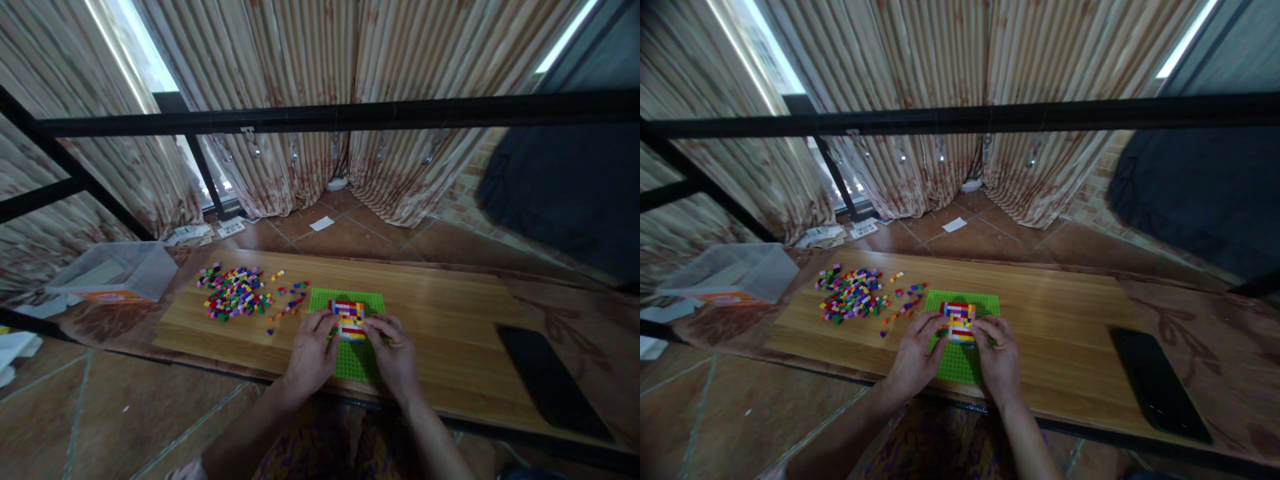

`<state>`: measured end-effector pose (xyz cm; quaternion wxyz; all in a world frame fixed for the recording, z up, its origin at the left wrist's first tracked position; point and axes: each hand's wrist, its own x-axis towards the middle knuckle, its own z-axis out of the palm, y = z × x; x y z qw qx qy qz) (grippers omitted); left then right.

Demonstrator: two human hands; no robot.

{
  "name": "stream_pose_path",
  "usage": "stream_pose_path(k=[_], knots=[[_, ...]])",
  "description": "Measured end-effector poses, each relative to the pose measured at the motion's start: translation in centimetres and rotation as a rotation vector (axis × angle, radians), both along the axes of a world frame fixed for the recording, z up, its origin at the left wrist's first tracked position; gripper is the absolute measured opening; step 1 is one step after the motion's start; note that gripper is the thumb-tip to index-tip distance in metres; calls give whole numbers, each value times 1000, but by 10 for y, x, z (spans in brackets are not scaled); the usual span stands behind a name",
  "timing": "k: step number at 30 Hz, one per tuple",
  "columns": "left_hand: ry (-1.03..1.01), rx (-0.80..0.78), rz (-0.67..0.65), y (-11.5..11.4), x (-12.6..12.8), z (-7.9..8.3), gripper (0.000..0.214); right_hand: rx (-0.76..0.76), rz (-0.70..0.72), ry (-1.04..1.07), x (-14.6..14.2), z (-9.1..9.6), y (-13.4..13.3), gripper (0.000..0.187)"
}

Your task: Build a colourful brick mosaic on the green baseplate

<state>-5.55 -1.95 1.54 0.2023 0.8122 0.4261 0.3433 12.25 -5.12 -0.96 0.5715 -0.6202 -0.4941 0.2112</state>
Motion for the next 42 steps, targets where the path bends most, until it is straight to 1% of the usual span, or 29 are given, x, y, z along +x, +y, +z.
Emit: stream_pose_path(k=[3,7,11,14,19,26,31,33,35,37,38,40,42], knots=[[45,48,-31,0,1,-2,41,-15,-1,15,-2,-4,3,24],[125,58,-73,0,5,1,44,-45,1,47,-1,-5,5,22],[197,76,-119,-1,10,5,46,-68,-34,209,-2,-7,10,19],[265,110,-136,-2,13,5,47,-74,-61,299,-6,-8,13,21],[336,144,-107,-3,16,0,45,-109,-77,435,-14,-5,15,25],[400,161,-57,-4,22,-6,42,-147,-135,587,-21,-1,20,22],[416,151,-70,-3,23,-6,43,-148,-116,641,-21,2,18,23],[385,147,-80,-4,21,-5,46,-138,-98,658,-18,1,15,27],[311,144,-92,-6,16,-3,50,-127,-101,674,-11,-2,10,33],[209,138,-66,-7,8,-4,52,-121,-134,688,-3,-8,4,36],[159,133,-26,-6,2,-5,51,-120,-155,692,1,-11,2,36],[86,119,92,1,-13,-8,49,-116,-193,695,7,-18,-2,36],[55,101,219,16,-31,-13,44,-128,-214,661,9,-24,-5,38]])
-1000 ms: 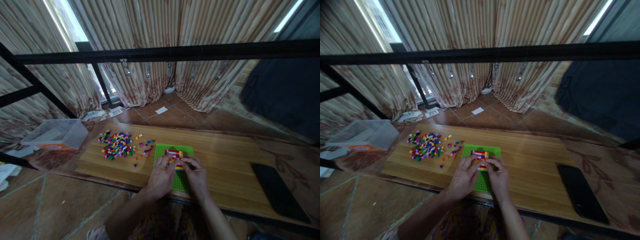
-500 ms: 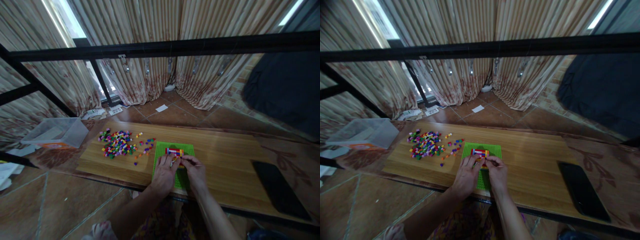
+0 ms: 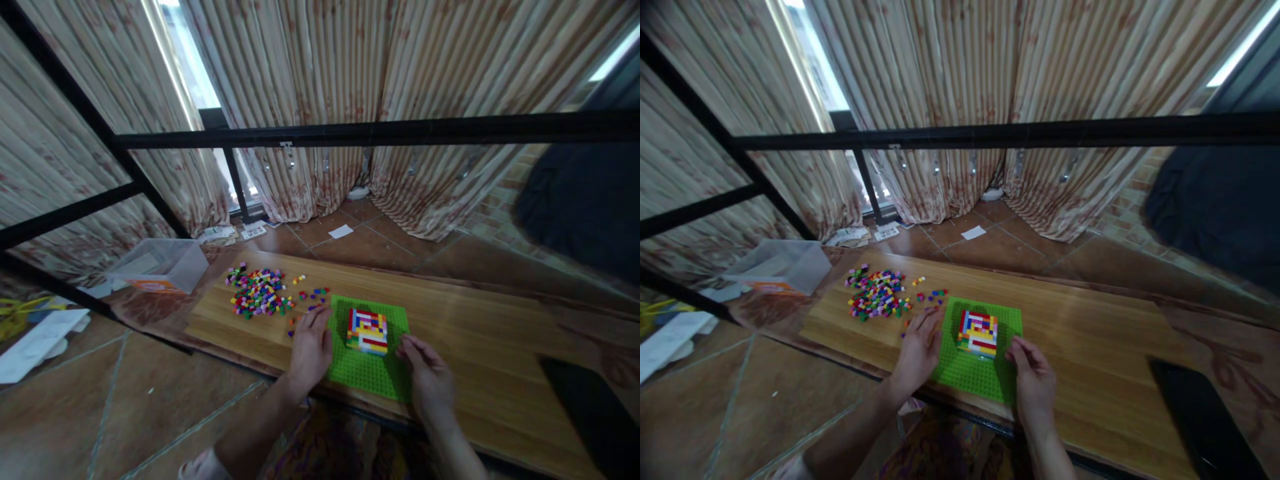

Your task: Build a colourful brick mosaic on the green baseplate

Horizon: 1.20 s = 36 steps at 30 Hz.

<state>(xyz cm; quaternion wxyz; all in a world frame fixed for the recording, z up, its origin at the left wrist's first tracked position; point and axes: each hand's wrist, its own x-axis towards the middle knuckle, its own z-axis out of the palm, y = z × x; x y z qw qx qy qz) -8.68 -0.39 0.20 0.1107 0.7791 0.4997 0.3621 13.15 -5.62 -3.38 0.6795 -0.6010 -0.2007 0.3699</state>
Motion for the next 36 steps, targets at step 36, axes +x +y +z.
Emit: stream_pose_path(k=[36], knots=[[-430,-446,-184,-33,50,37,24,54,129,-430,-18,23,-22,29]])
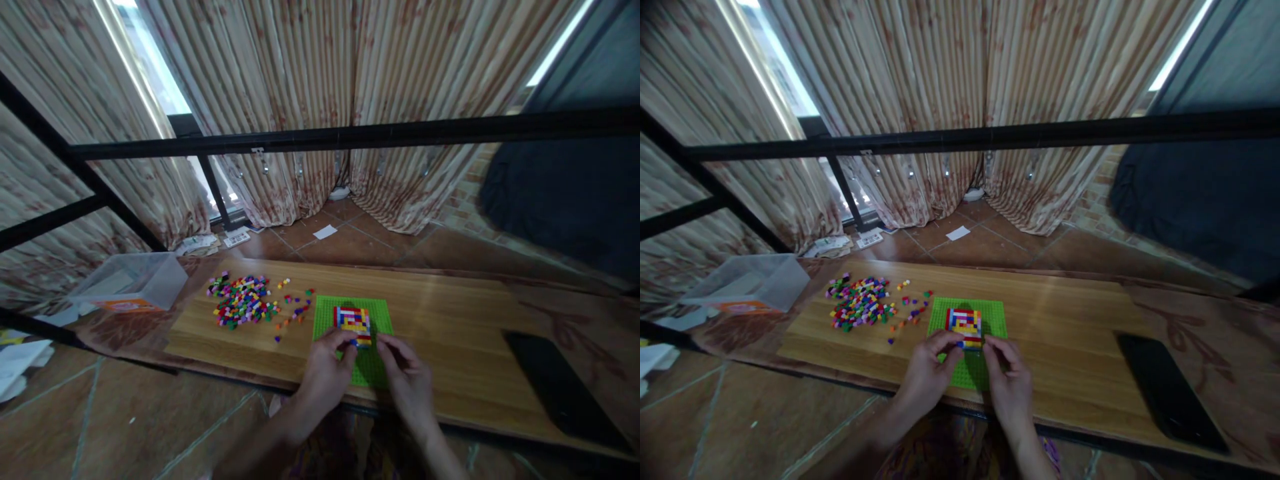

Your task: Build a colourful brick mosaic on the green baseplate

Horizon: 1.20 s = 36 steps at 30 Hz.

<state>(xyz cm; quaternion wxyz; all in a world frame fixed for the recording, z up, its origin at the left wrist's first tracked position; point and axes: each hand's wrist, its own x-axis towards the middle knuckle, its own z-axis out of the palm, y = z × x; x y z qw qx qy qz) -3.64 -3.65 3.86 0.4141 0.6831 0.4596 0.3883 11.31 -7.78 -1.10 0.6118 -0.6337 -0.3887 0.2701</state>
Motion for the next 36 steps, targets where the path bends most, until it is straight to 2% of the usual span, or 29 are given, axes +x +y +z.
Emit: stream_pose_path(k=[5,10,16,20,22,26,30,36], knots=[[-183,-270,-14,-9,19,-9,18,19,230,-228,-6,20,-25,24],[-271,-399,9,-7,23,-14,10,41,279,-325,-3,23,-28,27],[-241,-406,23,-7,25,-16,10,16,273,-382,0,19,-21,24],[-212,-339,-46,-10,24,-11,17,-30,231,-375,3,19,-14,22],[-169,-280,-57,-11,23,-8,22,-67,166,-325,6,18,-8,22],[82,-183,0,-12,19,-7,31,-83,12,-106,9,10,8,30],[207,-177,-73,-11,16,-8,45,-46,5,15,6,0,20,31],[240,-182,-154,-9,18,-10,59,-75,-6,120,-1,-8,25,33]])
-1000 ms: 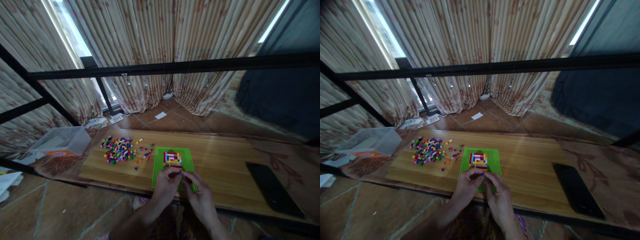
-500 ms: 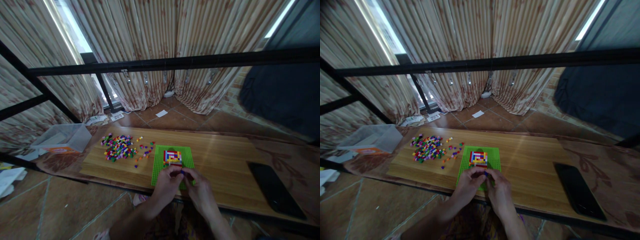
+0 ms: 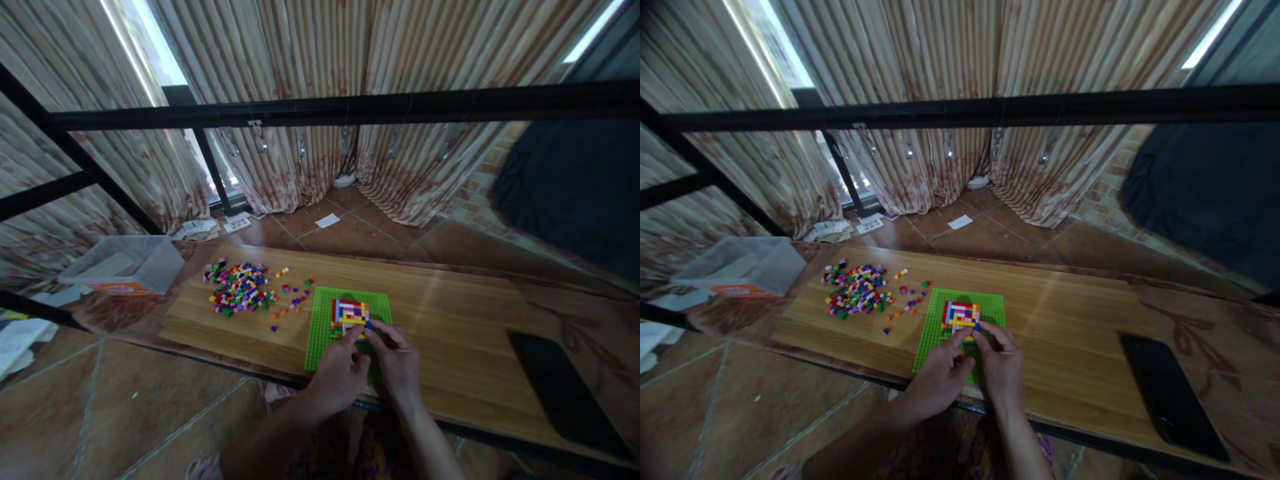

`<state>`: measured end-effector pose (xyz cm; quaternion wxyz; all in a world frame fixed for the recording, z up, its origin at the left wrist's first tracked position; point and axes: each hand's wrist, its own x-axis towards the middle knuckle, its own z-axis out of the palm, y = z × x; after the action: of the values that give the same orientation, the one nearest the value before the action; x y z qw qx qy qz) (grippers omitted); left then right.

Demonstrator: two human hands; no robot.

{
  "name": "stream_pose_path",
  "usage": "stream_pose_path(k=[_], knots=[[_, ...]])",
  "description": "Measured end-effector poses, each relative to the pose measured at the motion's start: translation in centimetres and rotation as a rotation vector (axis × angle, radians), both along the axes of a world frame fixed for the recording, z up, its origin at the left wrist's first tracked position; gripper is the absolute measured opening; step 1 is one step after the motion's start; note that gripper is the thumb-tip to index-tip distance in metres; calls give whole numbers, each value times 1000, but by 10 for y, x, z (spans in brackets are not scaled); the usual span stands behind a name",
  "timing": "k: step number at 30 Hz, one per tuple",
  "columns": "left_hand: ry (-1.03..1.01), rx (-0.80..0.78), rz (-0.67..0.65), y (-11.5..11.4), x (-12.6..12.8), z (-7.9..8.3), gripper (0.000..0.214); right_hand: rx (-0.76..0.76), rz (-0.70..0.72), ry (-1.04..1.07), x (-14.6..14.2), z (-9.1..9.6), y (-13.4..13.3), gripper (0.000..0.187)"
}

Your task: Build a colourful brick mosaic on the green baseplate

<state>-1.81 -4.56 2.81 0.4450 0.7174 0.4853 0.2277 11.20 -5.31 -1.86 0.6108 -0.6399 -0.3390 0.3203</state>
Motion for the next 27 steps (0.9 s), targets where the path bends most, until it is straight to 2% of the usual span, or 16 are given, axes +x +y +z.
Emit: stream_pose_path(k=[12,18,27], knots=[[52,-50,-26,-2,2,1,60,-57,-12,26,1,3,-4,39],[54,-36,-31,-2,3,0,61,-66,-29,38,1,5,-6,33],[99,-4,-30,-4,4,-3,58,-142,-89,53,2,15,4,33]])
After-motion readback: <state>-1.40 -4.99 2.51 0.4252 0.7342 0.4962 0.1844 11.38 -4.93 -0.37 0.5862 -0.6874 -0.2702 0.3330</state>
